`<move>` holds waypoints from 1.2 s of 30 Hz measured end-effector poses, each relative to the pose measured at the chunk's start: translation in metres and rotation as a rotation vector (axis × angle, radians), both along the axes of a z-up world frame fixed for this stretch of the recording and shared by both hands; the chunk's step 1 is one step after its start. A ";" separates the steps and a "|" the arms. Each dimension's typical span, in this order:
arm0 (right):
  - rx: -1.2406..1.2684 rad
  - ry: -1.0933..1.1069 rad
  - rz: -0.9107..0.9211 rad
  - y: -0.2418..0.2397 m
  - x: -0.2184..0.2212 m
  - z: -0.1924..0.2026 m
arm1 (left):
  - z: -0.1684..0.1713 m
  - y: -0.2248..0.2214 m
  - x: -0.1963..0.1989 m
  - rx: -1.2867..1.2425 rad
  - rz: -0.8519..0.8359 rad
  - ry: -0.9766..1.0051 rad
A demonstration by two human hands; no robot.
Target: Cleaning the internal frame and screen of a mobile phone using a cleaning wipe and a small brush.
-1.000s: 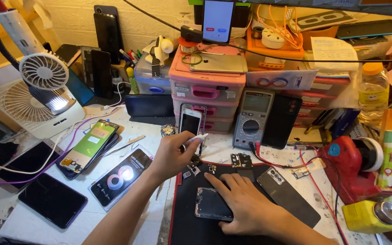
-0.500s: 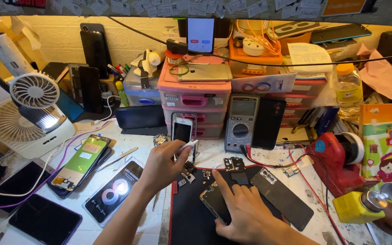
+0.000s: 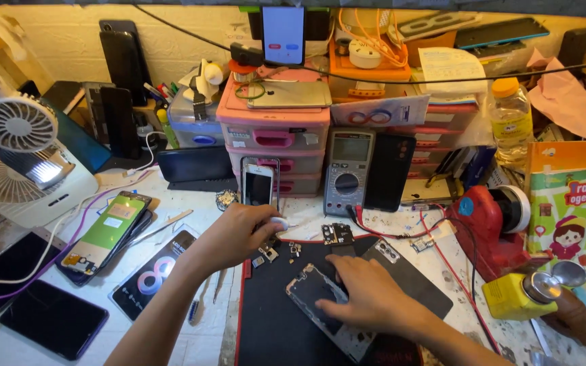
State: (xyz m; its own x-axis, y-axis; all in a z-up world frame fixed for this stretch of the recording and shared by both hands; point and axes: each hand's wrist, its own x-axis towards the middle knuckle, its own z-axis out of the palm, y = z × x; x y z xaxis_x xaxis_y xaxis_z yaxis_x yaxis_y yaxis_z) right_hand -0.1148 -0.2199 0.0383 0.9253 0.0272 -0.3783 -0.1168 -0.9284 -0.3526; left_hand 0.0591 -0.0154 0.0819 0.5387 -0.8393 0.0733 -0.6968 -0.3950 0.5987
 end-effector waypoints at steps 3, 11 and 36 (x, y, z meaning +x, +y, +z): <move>0.065 0.001 -0.064 -0.007 0.004 0.001 | -0.010 -0.009 -0.004 0.128 -0.089 -0.022; 0.142 -0.047 -0.111 -0.013 0.001 -0.022 | -0.046 -0.003 -0.025 0.045 -0.099 0.052; 0.185 -0.105 -0.131 -0.014 -0.002 -0.027 | -0.078 -0.011 -0.020 0.038 -0.175 0.048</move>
